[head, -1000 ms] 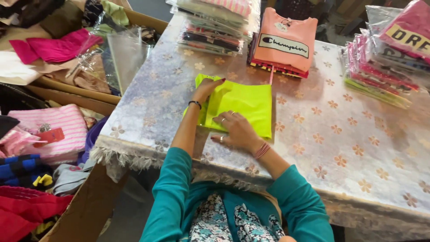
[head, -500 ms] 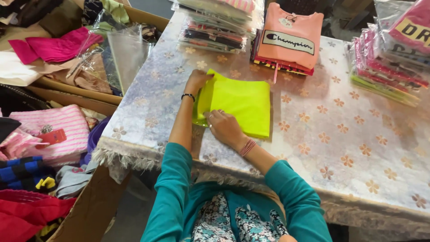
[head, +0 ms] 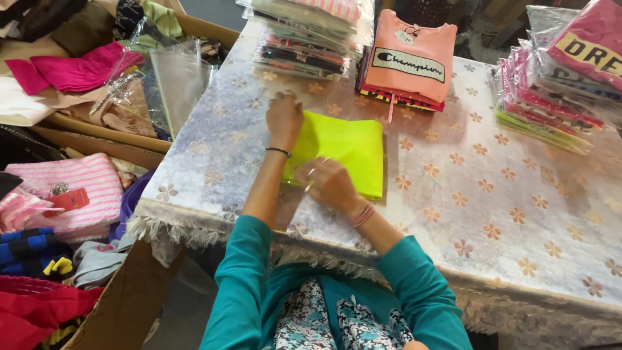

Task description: Folding various garments including t-shirts and tops at a table.

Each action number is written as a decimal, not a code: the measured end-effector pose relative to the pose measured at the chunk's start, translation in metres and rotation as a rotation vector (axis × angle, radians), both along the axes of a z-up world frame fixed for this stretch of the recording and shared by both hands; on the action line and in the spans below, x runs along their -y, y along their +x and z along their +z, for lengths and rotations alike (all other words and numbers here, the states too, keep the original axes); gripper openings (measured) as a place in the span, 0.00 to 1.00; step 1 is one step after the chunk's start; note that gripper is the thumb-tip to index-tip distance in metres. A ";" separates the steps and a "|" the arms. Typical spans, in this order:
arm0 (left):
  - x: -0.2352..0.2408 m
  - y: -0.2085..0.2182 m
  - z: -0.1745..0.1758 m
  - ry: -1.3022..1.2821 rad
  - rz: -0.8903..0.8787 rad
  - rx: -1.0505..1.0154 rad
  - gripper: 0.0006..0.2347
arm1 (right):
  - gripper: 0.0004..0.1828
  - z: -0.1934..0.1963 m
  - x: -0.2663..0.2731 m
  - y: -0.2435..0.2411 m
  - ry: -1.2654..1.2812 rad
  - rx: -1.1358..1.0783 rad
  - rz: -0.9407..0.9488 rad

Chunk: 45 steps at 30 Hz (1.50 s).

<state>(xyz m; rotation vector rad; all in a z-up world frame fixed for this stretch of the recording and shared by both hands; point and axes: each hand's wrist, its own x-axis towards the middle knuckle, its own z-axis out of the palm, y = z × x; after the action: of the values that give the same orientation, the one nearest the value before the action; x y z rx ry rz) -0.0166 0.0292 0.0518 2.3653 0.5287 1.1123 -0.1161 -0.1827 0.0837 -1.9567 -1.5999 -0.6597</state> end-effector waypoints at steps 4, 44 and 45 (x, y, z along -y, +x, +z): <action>0.041 0.028 -0.039 0.154 -0.281 -0.163 0.08 | 0.10 0.008 0.024 0.040 0.139 -0.108 -0.213; -0.017 -0.002 -0.028 -0.111 0.038 -0.303 0.34 | 0.34 -0.018 0.000 0.000 -0.389 -0.030 -0.105; -0.023 0.003 -0.032 -0.137 0.048 -0.282 0.32 | 0.31 -0.018 -0.004 -0.001 -0.363 0.014 -0.117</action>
<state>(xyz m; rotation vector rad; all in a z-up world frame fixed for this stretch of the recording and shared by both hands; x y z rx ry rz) -0.0131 0.0522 0.0203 2.4105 0.7380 0.7384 -0.1173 -0.1791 0.0655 -2.3233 -1.7183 -0.4503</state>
